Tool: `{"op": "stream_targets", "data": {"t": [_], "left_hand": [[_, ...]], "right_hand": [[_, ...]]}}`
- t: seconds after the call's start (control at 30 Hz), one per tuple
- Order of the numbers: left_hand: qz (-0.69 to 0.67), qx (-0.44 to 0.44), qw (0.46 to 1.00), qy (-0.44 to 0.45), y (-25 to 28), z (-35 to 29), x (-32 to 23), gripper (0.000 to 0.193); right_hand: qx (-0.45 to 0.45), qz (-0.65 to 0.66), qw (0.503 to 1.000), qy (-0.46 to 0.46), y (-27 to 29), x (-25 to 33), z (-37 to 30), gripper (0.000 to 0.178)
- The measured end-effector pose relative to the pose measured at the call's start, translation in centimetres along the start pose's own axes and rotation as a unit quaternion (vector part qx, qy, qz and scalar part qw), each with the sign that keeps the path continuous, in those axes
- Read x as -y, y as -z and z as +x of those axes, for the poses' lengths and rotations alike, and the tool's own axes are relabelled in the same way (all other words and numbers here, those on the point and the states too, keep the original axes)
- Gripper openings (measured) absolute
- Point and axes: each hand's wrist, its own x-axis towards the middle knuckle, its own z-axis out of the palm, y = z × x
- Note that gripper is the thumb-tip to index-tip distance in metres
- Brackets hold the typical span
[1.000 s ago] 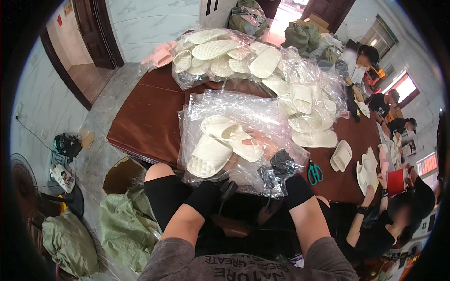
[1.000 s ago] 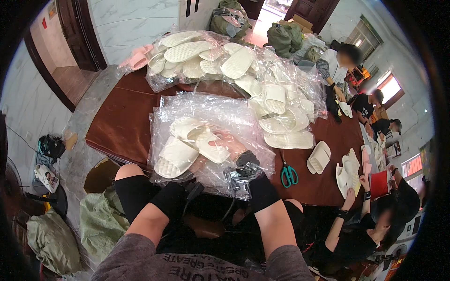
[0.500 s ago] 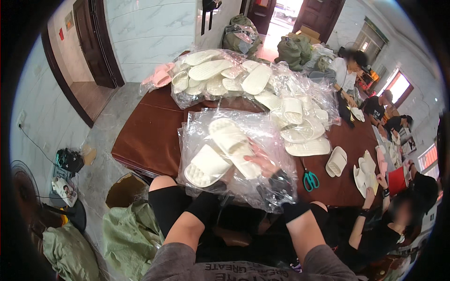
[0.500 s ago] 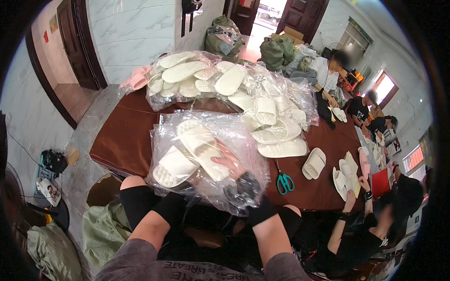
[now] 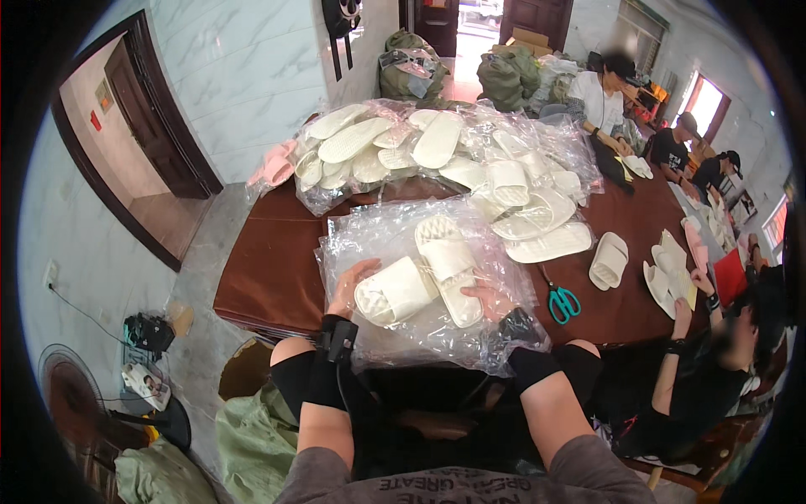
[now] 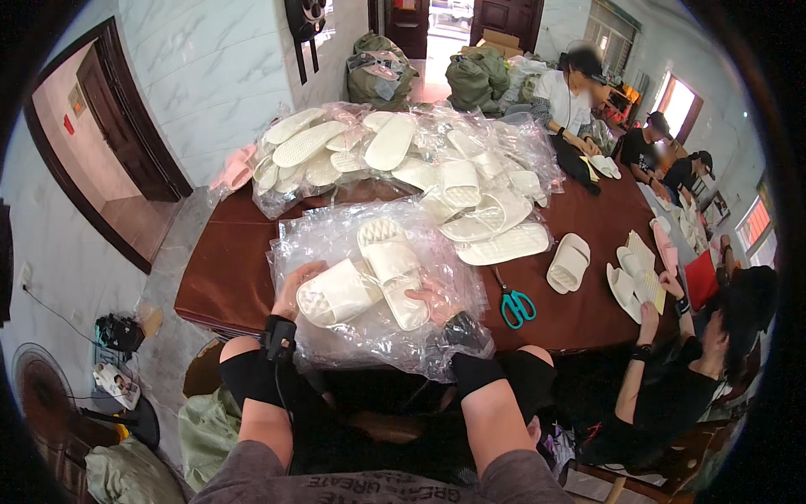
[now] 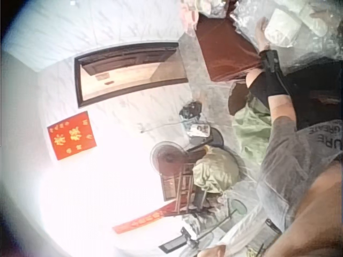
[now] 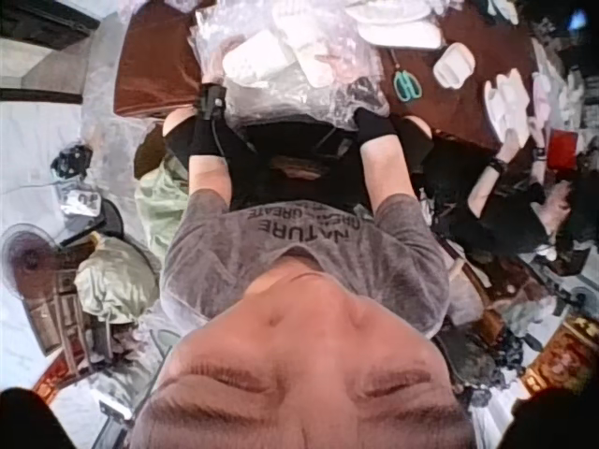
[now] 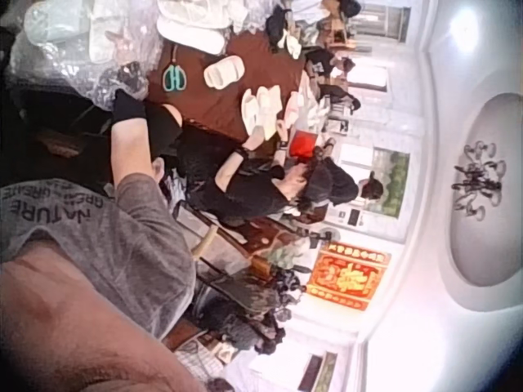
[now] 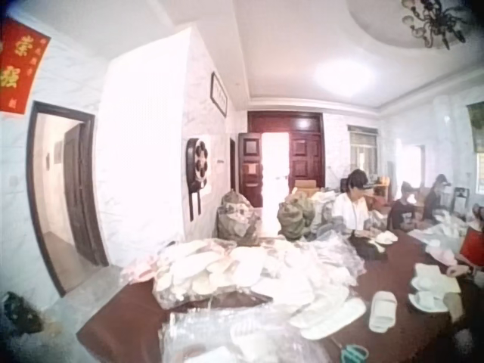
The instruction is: Sorting and packing plastic slippers into plastic bags.
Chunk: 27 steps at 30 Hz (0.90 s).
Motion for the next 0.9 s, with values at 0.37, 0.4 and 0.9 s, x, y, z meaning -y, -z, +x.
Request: {"op": "stream_targets", "data": {"t": [0.37,0.4,0.9], "left_hand": [[0.225,-0.020,0.971,0.079,-1.4,1.9,-7.8,0.046],[0.211,-0.020,0.974,0.075,-3.9,2.4,-7.5,0.046],[0.136,-0.165,0.976,-0.028,-4.4,4.6,-5.9,0.025]], "right_hand": [[-0.007,-0.079,0.996,0.032,-2.2,0.6,-1.0,0.078],[-0.002,-0.180,0.979,0.099,-1.8,0.9,-1.7,0.077],[0.003,-0.215,0.975,0.052,-4.3,2.8,-1.5,0.055]]}}
